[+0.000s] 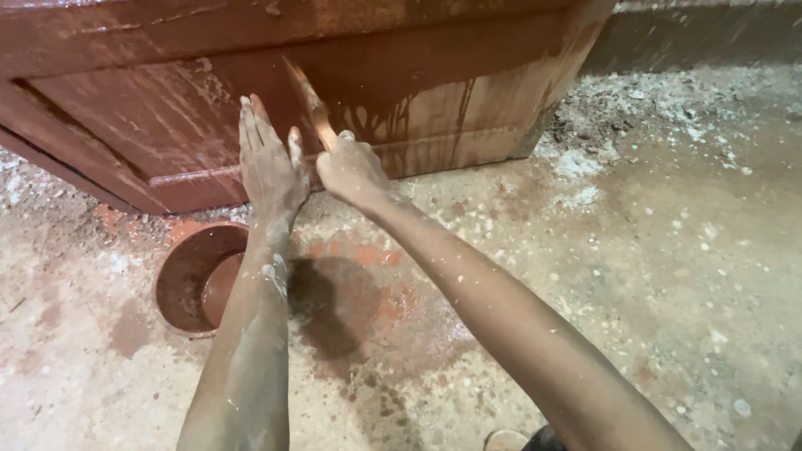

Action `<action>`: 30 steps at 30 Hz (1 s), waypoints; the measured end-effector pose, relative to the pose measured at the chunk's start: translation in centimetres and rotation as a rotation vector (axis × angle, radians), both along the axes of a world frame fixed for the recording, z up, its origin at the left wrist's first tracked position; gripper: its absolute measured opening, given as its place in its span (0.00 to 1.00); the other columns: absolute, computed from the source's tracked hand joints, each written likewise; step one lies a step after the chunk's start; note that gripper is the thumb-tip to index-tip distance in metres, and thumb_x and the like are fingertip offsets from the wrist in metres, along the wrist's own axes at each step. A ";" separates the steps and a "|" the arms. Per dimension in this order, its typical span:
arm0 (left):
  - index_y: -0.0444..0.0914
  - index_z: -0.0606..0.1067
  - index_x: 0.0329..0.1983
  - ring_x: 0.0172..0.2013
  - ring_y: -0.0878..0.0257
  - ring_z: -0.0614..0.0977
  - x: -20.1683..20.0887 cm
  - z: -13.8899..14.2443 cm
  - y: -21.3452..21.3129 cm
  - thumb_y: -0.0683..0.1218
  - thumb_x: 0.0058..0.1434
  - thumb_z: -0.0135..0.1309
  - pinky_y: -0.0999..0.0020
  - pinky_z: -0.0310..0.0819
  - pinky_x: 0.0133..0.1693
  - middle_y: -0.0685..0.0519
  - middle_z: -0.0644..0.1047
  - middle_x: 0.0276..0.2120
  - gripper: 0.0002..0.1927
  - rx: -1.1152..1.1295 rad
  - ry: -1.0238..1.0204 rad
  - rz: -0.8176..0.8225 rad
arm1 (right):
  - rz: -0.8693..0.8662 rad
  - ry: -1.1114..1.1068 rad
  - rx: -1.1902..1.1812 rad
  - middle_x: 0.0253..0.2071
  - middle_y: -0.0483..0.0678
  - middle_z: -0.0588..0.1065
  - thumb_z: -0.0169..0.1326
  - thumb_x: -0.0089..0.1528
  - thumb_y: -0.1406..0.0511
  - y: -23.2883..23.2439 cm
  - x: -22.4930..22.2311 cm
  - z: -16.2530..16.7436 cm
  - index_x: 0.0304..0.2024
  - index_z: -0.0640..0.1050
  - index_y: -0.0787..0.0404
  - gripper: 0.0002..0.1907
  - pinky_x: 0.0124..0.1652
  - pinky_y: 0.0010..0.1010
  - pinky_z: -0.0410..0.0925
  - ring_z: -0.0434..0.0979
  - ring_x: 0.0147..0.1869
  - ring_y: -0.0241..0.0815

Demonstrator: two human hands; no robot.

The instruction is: The person kneels on the floor and paints the lower panel of a wooden cabinet with reddish-brown paint using a wide brush, steadying the door with the other hand. They dip the brush into a paint bowl on the floor and continue brushing across the panel and edges.

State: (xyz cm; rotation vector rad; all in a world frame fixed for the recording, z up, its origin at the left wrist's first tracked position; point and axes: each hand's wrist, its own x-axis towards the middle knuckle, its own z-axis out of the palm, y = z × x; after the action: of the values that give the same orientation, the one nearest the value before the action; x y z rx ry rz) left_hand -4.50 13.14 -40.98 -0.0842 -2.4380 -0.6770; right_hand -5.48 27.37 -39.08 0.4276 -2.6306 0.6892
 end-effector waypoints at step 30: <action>0.26 0.41 0.78 0.77 0.44 0.49 0.2 -0.8 -3.4 0.49 0.69 0.55 0.59 0.37 0.75 0.34 0.46 0.77 0.47 -0.207 -0.114 0.046 | -0.180 -0.531 -0.288 0.35 0.54 0.77 0.43 0.64 0.68 0.5 0.1 4.2 0.62 0.69 0.70 0.23 0.19 0.25 0.64 0.70 0.23 0.33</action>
State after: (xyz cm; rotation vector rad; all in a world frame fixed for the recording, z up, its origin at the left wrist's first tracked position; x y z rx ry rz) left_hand -4.30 9.79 -41.77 -0.0736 -2.6054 -0.4177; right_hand -5.34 27.86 -34.84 -0.0939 -2.9248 1.2367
